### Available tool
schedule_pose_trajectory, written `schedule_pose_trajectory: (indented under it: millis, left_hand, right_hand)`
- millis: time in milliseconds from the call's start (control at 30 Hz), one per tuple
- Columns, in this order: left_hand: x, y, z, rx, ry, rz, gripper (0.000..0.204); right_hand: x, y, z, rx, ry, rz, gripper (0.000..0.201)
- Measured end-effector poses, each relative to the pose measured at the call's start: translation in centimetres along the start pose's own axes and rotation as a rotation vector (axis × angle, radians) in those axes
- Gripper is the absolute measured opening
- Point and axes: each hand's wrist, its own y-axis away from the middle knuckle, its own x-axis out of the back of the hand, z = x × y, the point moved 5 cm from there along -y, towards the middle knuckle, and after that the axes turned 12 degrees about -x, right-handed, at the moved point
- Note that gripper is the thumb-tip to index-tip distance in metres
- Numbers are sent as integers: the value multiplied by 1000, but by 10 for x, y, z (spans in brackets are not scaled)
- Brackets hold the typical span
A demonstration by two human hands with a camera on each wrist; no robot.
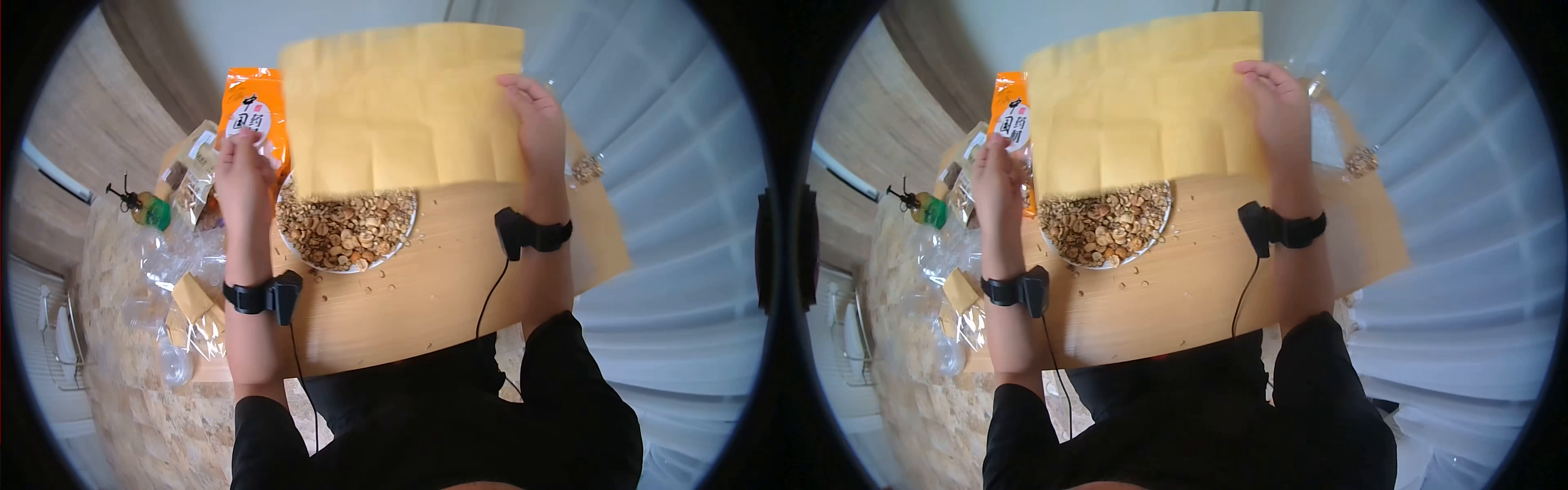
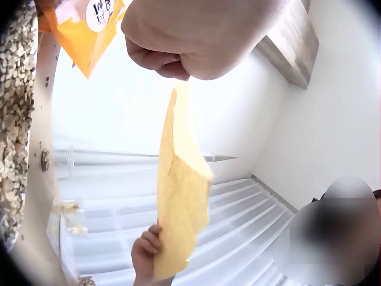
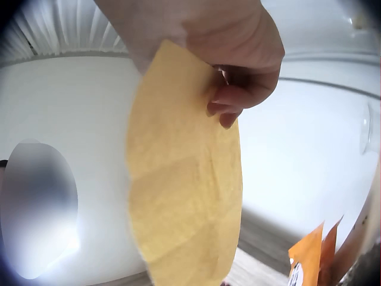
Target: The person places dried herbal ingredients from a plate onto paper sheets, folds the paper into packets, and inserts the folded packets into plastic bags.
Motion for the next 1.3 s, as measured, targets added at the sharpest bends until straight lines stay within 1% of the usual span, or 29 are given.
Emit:
schedule_pose_trajectory:
  millis: [33, 67, 100, 133, 167, 200, 233, 300, 333, 400, 467, 533, 600, 633, 700, 733, 800, 833, 900, 933, 1000, 1033, 1100, 1133, 1167, 1200, 1233, 1267, 1300]
  left_hand:
    - [-2, -1, 8, -4, 7, 47, 19]
    - [-3, 0, 17, -33, 30, 53, 19]
    - [-5, 1, 22, -26, 85, 60, 19]
    - [-6, 2, 26, -22, 139, 70, 20]
    - [-7, 3, 30, -25, 152, 74, 20]
    - [-11, 5, 32, -16, 155, 38, 20]
    - [-14, 8, 34, -6, 154, 1, 21]
    - [-16, 11, 37, 9, 186, -12, 20]
    - [-17, 11, 38, 23, 209, -33, 20]
    - [-18, 12, 39, 32, 224, -31, 20]
    - [-21, 12, 38, 46, 239, -27, 19]
    - [-21, 12, 39, 34, 239, -34, 19]
    - [-22, 12, 38, 43, 251, -65, 19]
    - [-22, 12, 38, 49, 262, -94, 19]
    - [-22, 13, 40, 43, 256, -82, 18]
    - [-22, 13, 41, 36, 250, -78, 18]
    - [-21, 13, 42, 28, 250, -67, 18]
    - [-22, 12, 43, 19, 252, -61, 17]
    - [-22, 13, 43, 22, 255, -65, 17]
    - [-22, 13, 43, 19, 259, -65, 17]
    - [-23, 13, 43, 15, 264, -80, 17]
    - [-22, 13, 44, 14, 265, -90, 17]
    - [-22, 12, 45, 4, 259, -75, 17]
    - [-23, 13, 46, 0, 257, -66, 17]
    - [-26, 16, 49, 2, 248, -101, 17]
    - [-27, 16, 52, 7, 191, -101, 15]
    - [-26, 18, 50, -15, 150, -62, 20]
    - [-26, 17, 45, -16, 189, -98, 18]
    - [-28, 19, 45, -16, 91, -81, 18]
  right_hand:
    - [10, 2, -2, 3, 14, 12, 17]
    - [26, 4, -3, -16, 56, 127, 19]
    - [41, 5, -5, -30, 93, 238, 22]
    - [51, 9, -2, -18, 102, 239, 22]
    - [59, 18, 7, -43, 131, 192, 25]
    - [66, 29, 17, -73, 160, 145, 28]
    - [73, 40, 24, -69, 169, 143, 28]
    - [87, 63, 49, -290, 301, 210, 34]
    - [91, 73, 58, -288, 304, 213, 34]
    - [96, 93, 79, -359, 387, 166, 40]
    - [100, 109, 101, -349, 406, 153, 41]
    - [99, 120, 102, -340, 427, 132, 42]
    - [89, 128, 103, -470, 561, -119, 41]
    - [85, 129, 87, -471, 564, -122, 41]
    - [72, 135, 66, -712, 892, -426, 40]
    - [68, 131, 57, -713, 894, -432, 40]
    - [63, 117, 42, -650, 852, -340, 42]
    - [61, 109, 53, -652, 851, -339, 42]
    - [48, 85, 67, 31, 1018, -266, 46]
    - [47, 77, 79, 32, 1018, -263, 46]
    - [36, 63, 103, 34, 1414, -383, 53]
    - [30, 56, 106, 42, 1411, -392, 53]
    - [27, 45, 125, -249, 1438, -403, 60]
    - [24, 42, 129, -239, 1436, -425, 60]
    - [24, 39, 135, -235, 1477, -480, 64]
    - [22, 34, 144, -220, 1515, -547, 68]
    - [27, 25, 157, -176, 1499, -559, 70]
    - [33, 17, 171, -125, 1480, -586, 72]
    - [33, 13, 173, -121, 1489, -583, 72]
